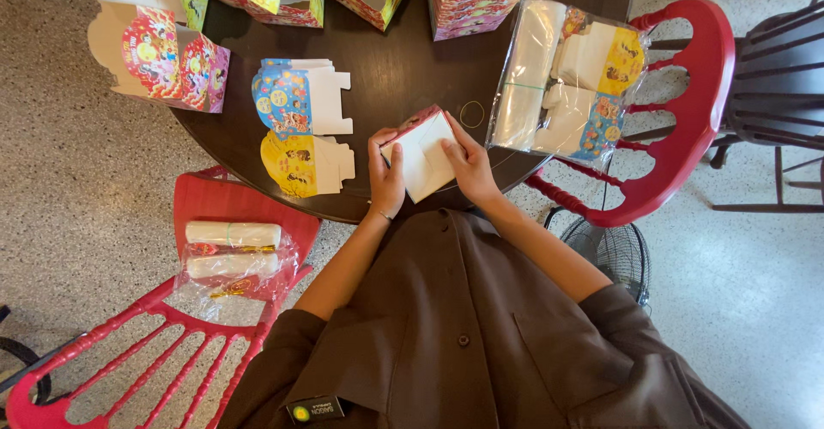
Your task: The person folds flat, colorful paperboard pieces into small rectangular boxes at a round table. They repeatedly pick up a flat piece, fold the sides and bottom to form a box, and place the finished box into a growing stack. The person handles multiple flat pieces and completed boxes throughout the clip.
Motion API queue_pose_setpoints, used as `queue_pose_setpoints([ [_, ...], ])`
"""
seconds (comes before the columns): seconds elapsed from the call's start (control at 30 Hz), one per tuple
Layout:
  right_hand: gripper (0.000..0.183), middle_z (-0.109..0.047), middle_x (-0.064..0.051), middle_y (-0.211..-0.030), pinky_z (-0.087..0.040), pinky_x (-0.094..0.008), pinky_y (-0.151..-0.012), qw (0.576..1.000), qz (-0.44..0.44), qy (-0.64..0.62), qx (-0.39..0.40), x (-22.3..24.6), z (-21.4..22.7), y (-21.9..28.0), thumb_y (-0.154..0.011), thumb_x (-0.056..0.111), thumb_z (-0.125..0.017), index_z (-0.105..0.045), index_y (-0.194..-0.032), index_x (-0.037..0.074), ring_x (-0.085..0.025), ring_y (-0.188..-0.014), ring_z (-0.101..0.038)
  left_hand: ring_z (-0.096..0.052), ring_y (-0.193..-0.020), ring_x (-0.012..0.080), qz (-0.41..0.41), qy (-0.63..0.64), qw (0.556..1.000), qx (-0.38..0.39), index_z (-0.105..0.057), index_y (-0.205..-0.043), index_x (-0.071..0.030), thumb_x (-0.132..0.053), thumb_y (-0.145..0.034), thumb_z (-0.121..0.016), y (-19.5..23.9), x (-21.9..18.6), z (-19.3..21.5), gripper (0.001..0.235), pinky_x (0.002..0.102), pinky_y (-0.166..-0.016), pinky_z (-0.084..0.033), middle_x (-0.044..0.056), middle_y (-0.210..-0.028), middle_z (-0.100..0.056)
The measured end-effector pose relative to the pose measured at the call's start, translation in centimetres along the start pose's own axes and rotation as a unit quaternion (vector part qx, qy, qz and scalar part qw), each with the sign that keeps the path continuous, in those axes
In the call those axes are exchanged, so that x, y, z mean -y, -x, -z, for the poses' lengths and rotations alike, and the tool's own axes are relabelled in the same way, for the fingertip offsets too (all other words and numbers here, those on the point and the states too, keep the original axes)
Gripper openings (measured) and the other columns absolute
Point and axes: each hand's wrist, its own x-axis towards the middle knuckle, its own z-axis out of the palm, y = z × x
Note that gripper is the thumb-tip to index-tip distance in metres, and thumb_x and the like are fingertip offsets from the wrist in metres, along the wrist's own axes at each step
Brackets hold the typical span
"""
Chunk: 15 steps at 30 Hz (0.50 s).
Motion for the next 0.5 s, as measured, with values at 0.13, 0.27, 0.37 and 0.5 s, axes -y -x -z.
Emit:
queue_pose_setpoints([
  [0.13, 0.060, -0.052, -0.044, -0.137, -0.034, -0.032, -0.087, 0.991, -0.113, 0.056, -0.041, 1.6, -0.9, -0.1, -0.110, 0.017, -0.058, -0.044, -0.168, 0.008, -0.020, -0.096, -0.035, -0.053, -0.125, 0.0218, -0.019, 0.013, 0.999, -0.038, -0.051, -0.124, -0.001, -0.020, -0.110, -0.054, -0.9, -2.2, -1.0, 0.023, 0.034, -0.113, -0.039, 0.014, -0.134, -0.055],
  [0.27, 0.053, -0.061, -0.004, -0.144, -0.044, -0.028, -0.111, 0.981, 0.008, -0.193, -0.012, 4.6, 0.7, -0.8, -0.109, 0.027, -0.054, -0.042, -0.156, 0.007, -0.011, -0.129, -0.059, -0.054, -0.125, 0.0230, -0.044, 0.009, 0.997, -0.063, -0.053, -0.122, -0.001, -0.019, -0.110, -0.056, -2.8, -6.0, -1.3, 0.021, 0.035, -0.115, -0.039, 0.014, -0.133, -0.057],
  [0.37, 0.047, -0.074, -0.003, -0.114, -0.055, -0.032, -0.093, 0.925, -0.146, -0.351, 0.003, 8.4, 3.8, -2.1, -0.097, 0.030, -0.055, -0.048, -0.140, 0.011, -0.015, -0.101, -0.071, -0.052, -0.130, 0.0235, -0.089, 0.039, 0.994, -0.051, -0.053, -0.124, -0.003, -0.022, -0.111, -0.057, -5.1, -9.5, -2.1, 0.023, 0.037, -0.119, -0.037, 0.014, -0.137, -0.056],
  [0.5, 0.028, -0.068, -0.003, -0.105, -0.046, -0.027, -0.077, 0.972, 0.031, -0.186, 0.138, 15.5, 8.7, -3.4, -0.108, 0.011, -0.072, -0.063, -0.131, -0.002, -0.009, -0.086, -0.059, -0.042, -0.147, 0.0237, -0.164, 0.059, 0.984, 0.028, -0.054, -0.140, -0.006, -0.039, -0.113, -0.054, -9.0, -13.1, -4.6, 0.042, 0.039, -0.127, -0.028, 0.014, -0.154, -0.046],
])
